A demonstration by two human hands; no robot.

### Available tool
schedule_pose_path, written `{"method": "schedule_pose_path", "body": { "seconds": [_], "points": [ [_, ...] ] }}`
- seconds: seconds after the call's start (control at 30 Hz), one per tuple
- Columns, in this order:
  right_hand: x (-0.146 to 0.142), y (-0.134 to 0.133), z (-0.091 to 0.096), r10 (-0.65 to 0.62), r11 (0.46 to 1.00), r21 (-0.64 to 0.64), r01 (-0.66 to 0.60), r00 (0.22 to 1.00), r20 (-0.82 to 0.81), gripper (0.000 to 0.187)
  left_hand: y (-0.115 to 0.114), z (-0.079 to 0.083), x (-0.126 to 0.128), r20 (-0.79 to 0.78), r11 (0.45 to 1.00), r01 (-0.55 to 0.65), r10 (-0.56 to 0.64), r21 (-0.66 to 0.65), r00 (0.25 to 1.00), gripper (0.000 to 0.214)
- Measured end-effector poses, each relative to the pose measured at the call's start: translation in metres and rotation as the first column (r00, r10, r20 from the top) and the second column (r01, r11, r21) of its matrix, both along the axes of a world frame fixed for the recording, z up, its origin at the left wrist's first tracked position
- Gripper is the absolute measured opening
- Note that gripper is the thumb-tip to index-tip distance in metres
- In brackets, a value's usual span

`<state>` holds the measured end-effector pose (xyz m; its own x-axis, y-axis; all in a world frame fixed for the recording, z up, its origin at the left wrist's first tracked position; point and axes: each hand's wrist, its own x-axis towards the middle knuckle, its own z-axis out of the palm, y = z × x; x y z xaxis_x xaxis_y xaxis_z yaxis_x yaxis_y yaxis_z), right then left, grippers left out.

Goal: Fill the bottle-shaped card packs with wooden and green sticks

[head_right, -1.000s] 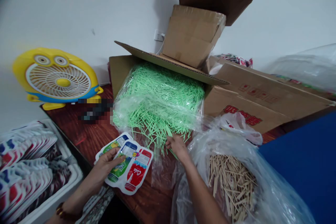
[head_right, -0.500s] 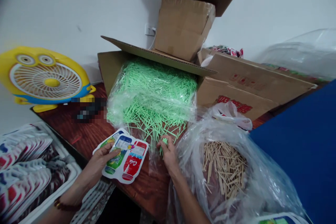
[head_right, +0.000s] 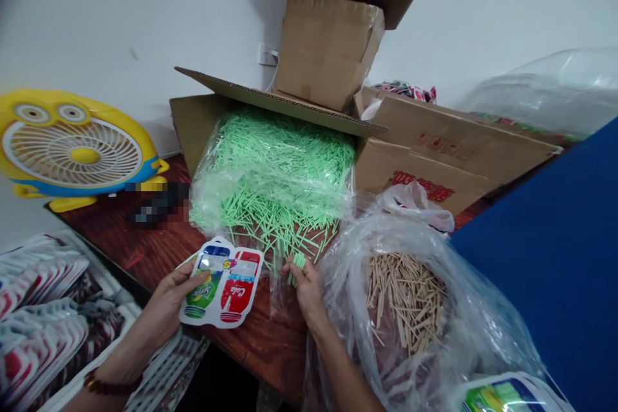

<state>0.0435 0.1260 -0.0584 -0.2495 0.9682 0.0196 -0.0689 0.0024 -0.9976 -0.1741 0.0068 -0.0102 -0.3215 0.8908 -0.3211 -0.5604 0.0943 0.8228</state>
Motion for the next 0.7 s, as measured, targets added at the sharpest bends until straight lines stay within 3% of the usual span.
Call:
{"method": "schedule_pose_path", "body": {
  "seconds": [0.17, 0.33, 0.43, 0.6, 0.7],
  "points": [
    [0.003, 0.010, 0.006, -0.010, 1.000, -0.014, 0.010, 1.000, 0.024, 0.038, -0.009, 0.014, 0.002, 0.037, 1.000, 0.009, -0.008, -0.029, 0.999, 0.030],
    [0.021, 0.034, 0.012, -0.051, 0.993, 0.117, 0.020, 0.961, 0.273, 0.030, -0.018, 0.010, 0.011, -0.007, 0.993, 0.107, -0.108, -0.047, 0.994, 0.028],
    [0.028, 0.047, 0.015, -0.054, 0.974, 0.218, -0.062, 0.870, 0.490, 0.015, -0.022, 0.007, 0.021, -0.040, 0.982, 0.172, -0.175, -0.072, 0.984, 0.027],
    [0.020, 0.055, 0.017, -0.055, 0.931, 0.272, -0.245, 0.641, 0.766, 0.037, -0.026, 0.001, 0.037, -0.139, 0.962, 0.263, -0.270, -0.069, 0.953, 0.021],
    [0.010, 0.056, 0.019, -0.068, 0.910, 0.262, -0.321, 0.509, 0.858, 0.038, -0.028, -0.007, 0.039, -0.119, 0.964, 0.257, -0.263, -0.067, 0.957, 0.020]
  ]
}}
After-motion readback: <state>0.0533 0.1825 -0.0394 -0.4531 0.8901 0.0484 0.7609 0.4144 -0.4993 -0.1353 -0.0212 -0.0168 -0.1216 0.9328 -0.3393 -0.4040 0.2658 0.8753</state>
